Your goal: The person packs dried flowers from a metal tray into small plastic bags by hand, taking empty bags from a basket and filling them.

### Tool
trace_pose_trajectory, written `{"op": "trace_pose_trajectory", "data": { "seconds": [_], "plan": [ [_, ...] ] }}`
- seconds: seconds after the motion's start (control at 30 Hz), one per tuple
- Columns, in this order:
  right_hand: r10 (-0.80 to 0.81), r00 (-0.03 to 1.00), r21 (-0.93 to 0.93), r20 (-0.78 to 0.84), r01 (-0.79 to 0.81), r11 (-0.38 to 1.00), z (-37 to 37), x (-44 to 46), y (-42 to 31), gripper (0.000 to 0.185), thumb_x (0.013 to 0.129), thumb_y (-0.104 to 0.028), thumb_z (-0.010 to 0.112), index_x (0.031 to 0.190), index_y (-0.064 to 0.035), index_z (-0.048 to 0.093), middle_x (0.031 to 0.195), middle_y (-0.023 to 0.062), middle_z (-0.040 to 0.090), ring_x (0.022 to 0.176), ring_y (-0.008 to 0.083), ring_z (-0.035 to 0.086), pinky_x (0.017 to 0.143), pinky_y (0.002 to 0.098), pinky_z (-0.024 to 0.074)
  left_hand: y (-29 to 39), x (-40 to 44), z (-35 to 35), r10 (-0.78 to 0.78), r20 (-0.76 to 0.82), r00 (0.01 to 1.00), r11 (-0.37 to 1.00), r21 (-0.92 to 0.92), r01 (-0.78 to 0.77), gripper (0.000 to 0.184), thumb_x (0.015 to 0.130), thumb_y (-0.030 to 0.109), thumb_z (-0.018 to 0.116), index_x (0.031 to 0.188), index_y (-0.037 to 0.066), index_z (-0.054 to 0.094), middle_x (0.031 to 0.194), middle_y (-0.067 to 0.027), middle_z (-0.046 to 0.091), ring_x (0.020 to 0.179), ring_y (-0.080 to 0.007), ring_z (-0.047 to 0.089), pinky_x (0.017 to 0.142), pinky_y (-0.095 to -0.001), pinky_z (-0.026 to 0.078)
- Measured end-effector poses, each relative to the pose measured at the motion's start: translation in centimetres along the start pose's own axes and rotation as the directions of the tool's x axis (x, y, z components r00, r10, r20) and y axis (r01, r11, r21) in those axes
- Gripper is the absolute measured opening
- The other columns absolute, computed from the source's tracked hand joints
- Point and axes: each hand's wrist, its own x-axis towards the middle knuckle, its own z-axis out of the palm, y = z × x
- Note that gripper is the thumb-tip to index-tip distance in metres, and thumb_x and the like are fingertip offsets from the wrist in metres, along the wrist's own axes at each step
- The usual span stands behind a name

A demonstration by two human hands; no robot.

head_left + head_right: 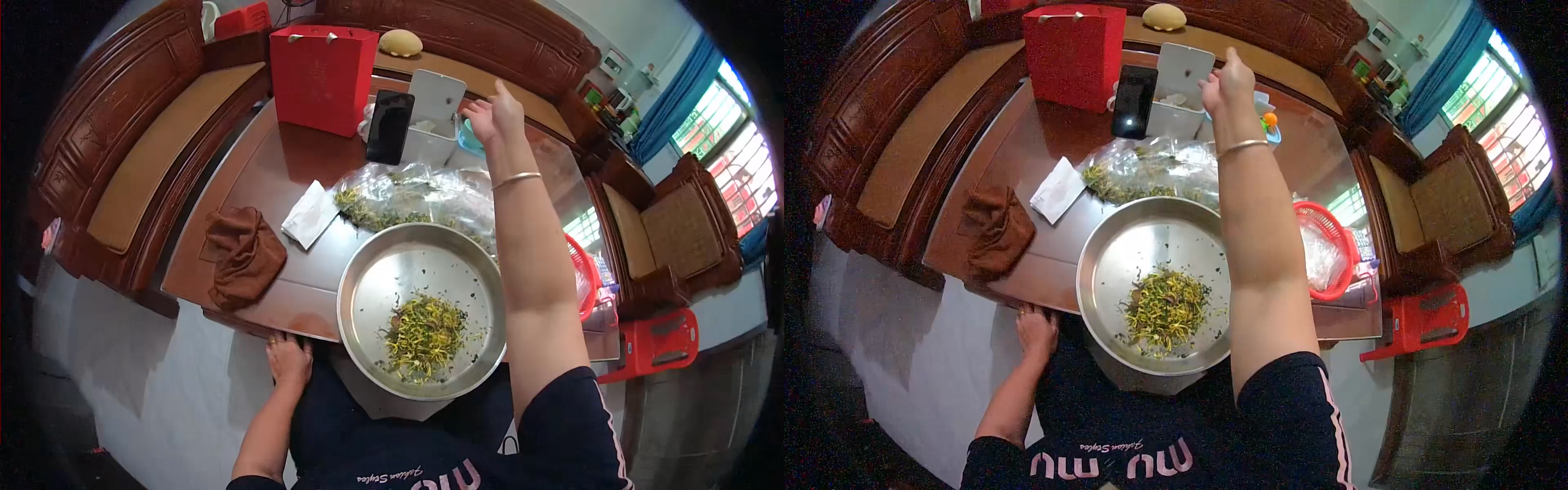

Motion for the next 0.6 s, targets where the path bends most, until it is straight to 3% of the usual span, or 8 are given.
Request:
{"op": "trace_pose_trajectory", "data": {
  "seconds": [0.07, 0.13, 0.2, 0.3, 0.33, 0.47, 0.5, 0.6],
  "plan": [
    [-0.022, 1.000, 0.069, 0.011, 0.021, 0.997, -1.6, -0.6, 0.3, 0.053, 0.091, -0.021, 0.042, 0.123, 0.0151, 0.018, 0.132, 0.0358, 0.016, 0.126, 0.0453, 0.019, 0.105, 0.0489, 0.0232, -0.1, 0.2, 0.0, -0.023, 0.008, 1.000, 1.000, -0.015, 0.023, 0.044, 0.078, 0.031, 0.053, 0.110, 0.000, 0.053, 0.112, -0.0194, 0.050, 0.096, -0.0334, 0.049, 0.083, -0.0412, 0.038],
    [-0.058, 0.995, 0.085, 0.083, 0.051, 0.995, -5.3, -1.1, 1.8, 0.054, 0.087, -0.022, 0.051, 0.122, 0.0139, 0.029, 0.119, 0.0298, 0.038, 0.112, 0.0378, 0.042, 0.094, 0.0436, 0.0380, 0.0, 0.0, 0.3, -0.042, 0.032, 0.999, 0.999, -0.030, 0.043, 0.044, 0.078, 0.031, 0.053, 0.110, 0.000, 0.053, 0.112, -0.0196, 0.050, 0.097, -0.0336, 0.049, 0.083, -0.0415, 0.038],
    [-0.047, 0.975, -0.077, 0.217, 0.065, 0.995, -9.6, -2.5, 3.3, 0.042, 0.086, -0.019, 0.053, 0.113, 0.0116, 0.044, 0.103, 0.0223, 0.054, 0.097, 0.0313, 0.054, 0.085, 0.0385, 0.0454, -0.1, -0.2, 0.4, -0.035, 0.021, 0.999, 0.999, -0.029, 0.035, 0.044, 0.078, 0.031, 0.053, 0.110, 0.000, 0.053, 0.112, -0.0196, 0.050, 0.098, -0.0338, 0.048, 0.084, -0.0417, 0.038],
    [0.041, 0.981, -0.477, 0.190, 0.055, 0.877, -14.0, -5.9, 3.0, 0.027, 0.081, -0.014, 0.056, 0.099, 0.0064, 0.056, 0.088, 0.0134, 0.061, 0.086, 0.0251, 0.059, 0.076, 0.0332, 0.0487, -0.1, -0.3, 0.4, -0.018, -0.027, 0.999, 1.000, -0.016, 0.018, 0.044, 0.079, 0.031, 0.052, 0.110, 0.000, 0.053, 0.113, -0.0197, 0.050, 0.100, -0.0343, 0.048, 0.085, -0.0421, 0.038],
    [0.038, 0.983, -0.483, 0.182, 0.056, 0.874, -15.5, -5.9, 2.9, 0.027, 0.081, -0.014, 0.056, 0.099, 0.0064, 0.056, 0.088, 0.0134, 0.061, 0.086, 0.0251, 0.059, 0.076, 0.0332, 0.0487, 0.1, -0.4, 0.3, -0.009, -0.022, 1.000, 1.000, -0.020, 0.009, 0.044, 0.079, 0.031, 0.052, 0.110, 0.000, 0.053, 0.113, -0.0197, 0.050, 0.100, -0.0343, 0.048, 0.085, -0.0421, 0.038],
    [-0.029, 0.955, -0.932, 0.295, 0.294, 0.211, -22.2, -3.9, 4.1, 0.026, 0.074, -0.012, 0.060, 0.097, 0.0015, 0.060, 0.089, 0.0133, 0.062, 0.080, 0.0246, 0.059, 0.073, 0.0322, 0.0486, 0.2, -0.1, -0.6, -0.044, 0.084, 0.995, 0.998, -0.034, 0.047, 0.044, 0.080, 0.031, 0.051, 0.111, 0.000, 0.052, 0.113, -0.0199, 0.050, 0.102, -0.0351, 0.048, 0.087, -0.0425, 0.037],
    [-0.034, 0.956, -0.932, 0.292, 0.292, 0.212, -22.9, -3.8, 4.6, 0.026, 0.074, -0.012, 0.060, 0.097, 0.0015, 0.060, 0.089, 0.0133, 0.062, 0.080, 0.0246, 0.059, 0.073, 0.0322, 0.0486, 0.2, 0.0, -0.6, -0.039, 0.081, 0.996, 0.999, -0.033, 0.042, 0.044, 0.080, 0.031, 0.051, 0.111, 0.000, 0.052, 0.113, -0.0199, 0.050, 0.102, -0.0351, 0.048, 0.087, -0.0425, 0.037],
    [-0.207, 0.852, -0.875, 0.480, 0.451, -0.173, -23.4, -3.8, 6.4, 0.027, 0.069, -0.014, 0.062, 0.093, -0.0008, 0.062, 0.088, 0.0133, 0.063, 0.075, 0.0261, 0.058, 0.069, 0.0339, 0.0476, 0.1, -0.1, 0.0, -0.034, 0.059, 0.998, 0.999, -0.012, 0.035, 0.045, 0.080, 0.031, 0.050, 0.112, 0.000, 0.052, 0.113, -0.0200, 0.050, 0.102, -0.0352, 0.048, 0.086, -0.0426, 0.037]
  ]
}}
